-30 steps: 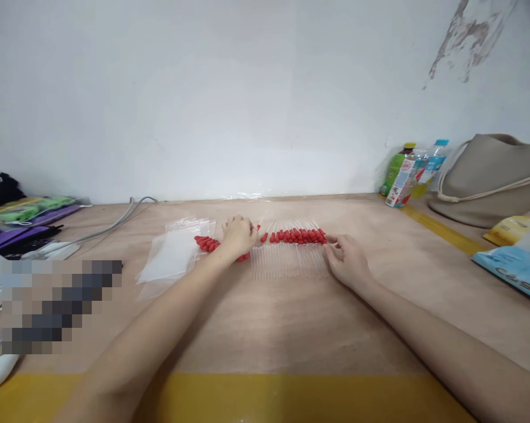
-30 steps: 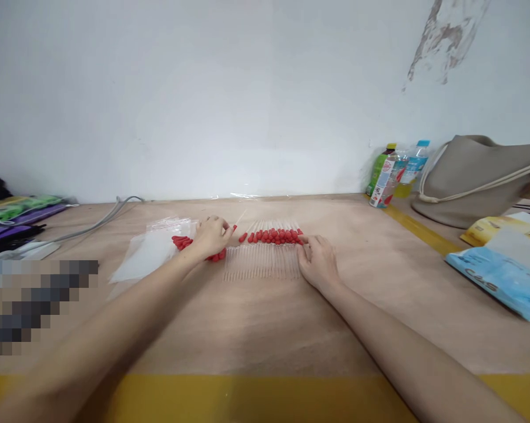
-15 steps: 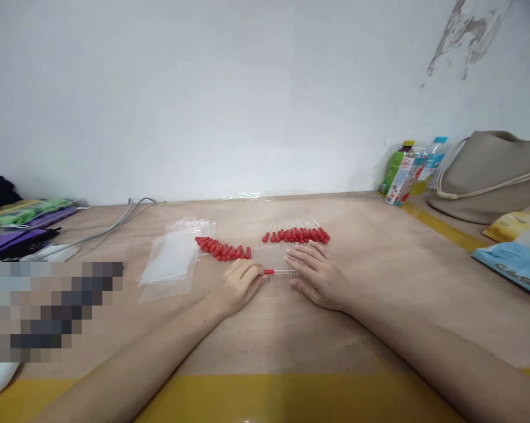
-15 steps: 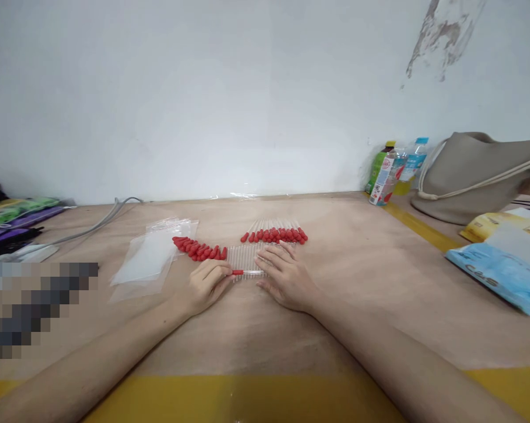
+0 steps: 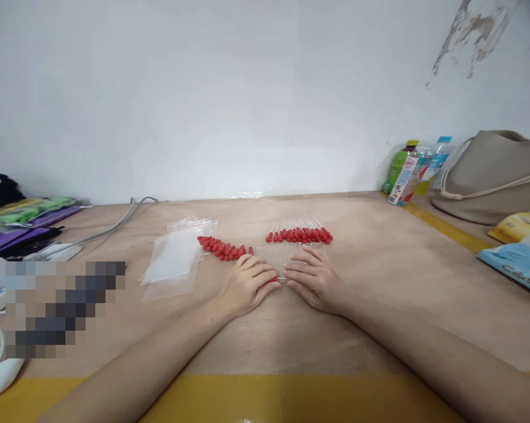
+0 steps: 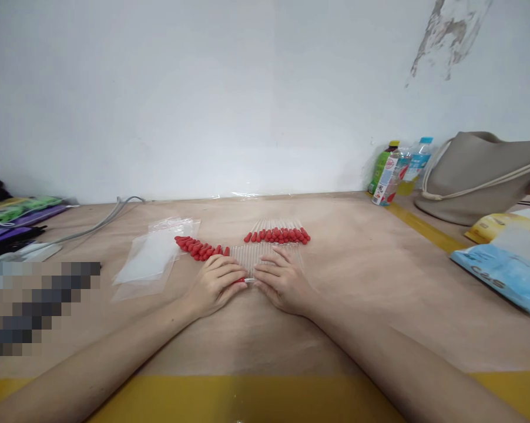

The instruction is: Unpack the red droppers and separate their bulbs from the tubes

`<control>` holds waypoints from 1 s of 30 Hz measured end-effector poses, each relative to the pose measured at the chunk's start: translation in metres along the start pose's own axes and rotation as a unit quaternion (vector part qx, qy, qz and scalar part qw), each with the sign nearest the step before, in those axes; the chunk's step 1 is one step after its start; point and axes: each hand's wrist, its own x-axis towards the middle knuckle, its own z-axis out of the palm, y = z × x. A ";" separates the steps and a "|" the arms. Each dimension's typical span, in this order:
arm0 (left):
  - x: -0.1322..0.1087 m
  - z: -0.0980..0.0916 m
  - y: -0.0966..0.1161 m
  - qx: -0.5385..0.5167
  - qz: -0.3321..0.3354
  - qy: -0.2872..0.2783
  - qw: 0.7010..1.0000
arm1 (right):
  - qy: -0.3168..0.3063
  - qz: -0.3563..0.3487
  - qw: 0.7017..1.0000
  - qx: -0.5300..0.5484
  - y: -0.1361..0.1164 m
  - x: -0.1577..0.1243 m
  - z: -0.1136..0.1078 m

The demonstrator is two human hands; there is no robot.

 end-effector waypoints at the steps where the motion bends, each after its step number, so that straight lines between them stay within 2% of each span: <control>1: 0.000 0.000 0.000 -0.004 0.001 0.000 1.000 | -0.002 0.001 1.000 0.002 0.000 0.000 0.001; 13: 0.000 -0.004 0.005 0.012 0.023 -0.028 0.999 | -0.003 -0.043 0.997 0.069 -0.002 -0.001 0.005; 25: 0.000 -0.009 0.008 0.021 0.033 -0.037 0.999 | 0.001 -0.063 0.996 0.069 0.000 -0.007 0.000; 30: -0.006 -0.013 0.001 0.024 0.037 -0.027 0.999 | 0.006 -0.067 0.996 0.065 0.008 -0.016 -0.007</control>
